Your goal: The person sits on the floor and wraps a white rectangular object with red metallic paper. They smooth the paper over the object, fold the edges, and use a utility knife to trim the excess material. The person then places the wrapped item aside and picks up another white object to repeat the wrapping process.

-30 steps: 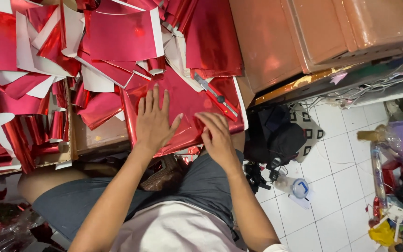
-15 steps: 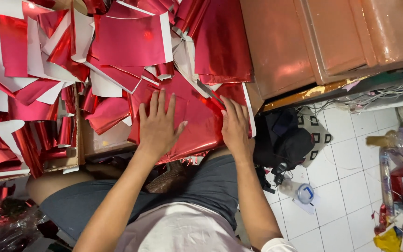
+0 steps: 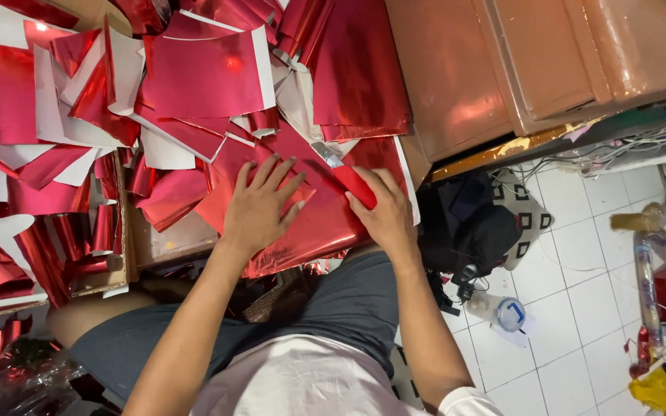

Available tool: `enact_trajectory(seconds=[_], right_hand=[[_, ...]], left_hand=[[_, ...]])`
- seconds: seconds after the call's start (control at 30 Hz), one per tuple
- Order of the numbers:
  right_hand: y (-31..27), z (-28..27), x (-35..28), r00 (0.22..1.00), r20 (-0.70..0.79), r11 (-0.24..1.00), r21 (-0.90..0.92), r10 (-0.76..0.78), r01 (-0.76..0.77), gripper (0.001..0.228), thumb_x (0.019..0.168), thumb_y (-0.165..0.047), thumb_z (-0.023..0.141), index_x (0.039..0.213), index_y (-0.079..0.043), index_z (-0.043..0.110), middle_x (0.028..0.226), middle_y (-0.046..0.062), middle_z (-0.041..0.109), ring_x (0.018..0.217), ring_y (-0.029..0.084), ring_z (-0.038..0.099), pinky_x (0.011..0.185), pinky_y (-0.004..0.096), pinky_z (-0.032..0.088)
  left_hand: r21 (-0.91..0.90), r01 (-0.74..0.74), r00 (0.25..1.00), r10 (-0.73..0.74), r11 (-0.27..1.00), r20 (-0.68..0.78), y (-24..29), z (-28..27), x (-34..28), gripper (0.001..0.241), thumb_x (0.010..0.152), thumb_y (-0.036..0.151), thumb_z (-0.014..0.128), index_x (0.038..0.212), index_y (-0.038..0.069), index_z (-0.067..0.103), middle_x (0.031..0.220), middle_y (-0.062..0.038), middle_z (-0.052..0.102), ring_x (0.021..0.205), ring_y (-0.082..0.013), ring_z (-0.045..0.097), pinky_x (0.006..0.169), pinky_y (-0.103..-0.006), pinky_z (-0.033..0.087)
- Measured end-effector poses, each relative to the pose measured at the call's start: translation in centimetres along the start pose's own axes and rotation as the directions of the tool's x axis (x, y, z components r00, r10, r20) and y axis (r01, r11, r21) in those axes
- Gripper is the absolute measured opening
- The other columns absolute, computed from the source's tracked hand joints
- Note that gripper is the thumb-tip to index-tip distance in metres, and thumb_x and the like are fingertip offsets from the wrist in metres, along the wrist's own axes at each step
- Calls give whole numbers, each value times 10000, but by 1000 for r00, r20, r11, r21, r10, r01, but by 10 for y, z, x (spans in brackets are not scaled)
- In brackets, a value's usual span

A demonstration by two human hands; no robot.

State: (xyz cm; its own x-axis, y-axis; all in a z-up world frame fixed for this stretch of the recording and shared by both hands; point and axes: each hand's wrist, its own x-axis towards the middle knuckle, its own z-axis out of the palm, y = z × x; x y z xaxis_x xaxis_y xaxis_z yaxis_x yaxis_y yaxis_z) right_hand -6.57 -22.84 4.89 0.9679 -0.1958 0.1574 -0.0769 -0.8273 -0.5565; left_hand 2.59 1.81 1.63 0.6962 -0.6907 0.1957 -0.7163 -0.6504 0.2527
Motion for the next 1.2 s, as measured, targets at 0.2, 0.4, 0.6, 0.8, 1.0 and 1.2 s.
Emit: enact_trajectory(seconds=[0.2, 0.4, 0.6, 0.8, 1.0, 1.2], right_hand=[[4, -10, -4, 989, -47, 990, 30, -139, 140, 446, 991, -214, 773, 1431, -219, 700, 1245, 54, 696, 1163, 324, 689, 1036, 456, 543], [5, -14, -8, 990, -19, 990, 34, -140, 140, 421, 1028, -235, 726, 1442, -168, 694, 1257, 107, 698, 1177, 358, 679, 1049, 481, 526], [6, -10, -9, 993, -16, 992, 33, -120, 120, 420, 1044, -260, 705, 1453, -166, 683, 1278, 110, 687, 1208, 352, 666, 1075, 486, 506], [3, -13, -12, 990, 16, 989, 45, -143, 142, 407, 1062, -260, 677, 1457, -160, 678, 1283, 109, 689, 1204, 351, 663, 1061, 488, 503], [1, -17, -13, 984, 25, 984, 2, -177, 177, 400, 1067, -270, 660, 1460, -195, 675, 1302, 76, 690, 1235, 315, 649, 1073, 490, 459], [14, -14, -8, 963, 42, 963, -29, -268, 269, 394, 1072, -295, 611, 1457, -233, 671, 1264, 60, 696, 1249, 303, 629, 1116, 466, 398]], left_hand=[[-26, 4, 1000, -5, 1000, -24, -2, 1, 1, 533, 1007, 475, 589, 1472, 214, 600, 1469, -61, 570, 1484, -275, 429, 1223, -549, 272], [-34, -5, 1000, 4, 999, -23, -1, -3, 0, 475, 1028, 454, 587, 1410, 174, 626, 1482, -95, 519, 1530, -318, 361, 1237, -564, 263], [-46, -3, 1000, 3, 999, 12, -1, -3, 0, 485, 1022, 473, 591, 1438, 225, 582, 1482, -71, 521, 1535, -304, 361, 1238, -557, 263], [-37, -4, 1000, 3, 999, -13, -1, -4, 1, 485, 1007, 474, 627, 1393, 198, 528, 1492, -90, 503, 1538, -299, 372, 1227, -552, 287], [-30, 8, 1000, -8, 1000, -1, 0, -4, 0, 499, 1005, 491, 629, 1386, 193, 508, 1514, -91, 491, 1550, -290, 358, 1237, -552, 281], [-13, -11, 998, 11, 1000, -58, 2, -6, -1, 528, 991, 471, 643, 1415, 188, 503, 1578, -109, 460, 1565, -295, 346, 1243, -533, 284]])
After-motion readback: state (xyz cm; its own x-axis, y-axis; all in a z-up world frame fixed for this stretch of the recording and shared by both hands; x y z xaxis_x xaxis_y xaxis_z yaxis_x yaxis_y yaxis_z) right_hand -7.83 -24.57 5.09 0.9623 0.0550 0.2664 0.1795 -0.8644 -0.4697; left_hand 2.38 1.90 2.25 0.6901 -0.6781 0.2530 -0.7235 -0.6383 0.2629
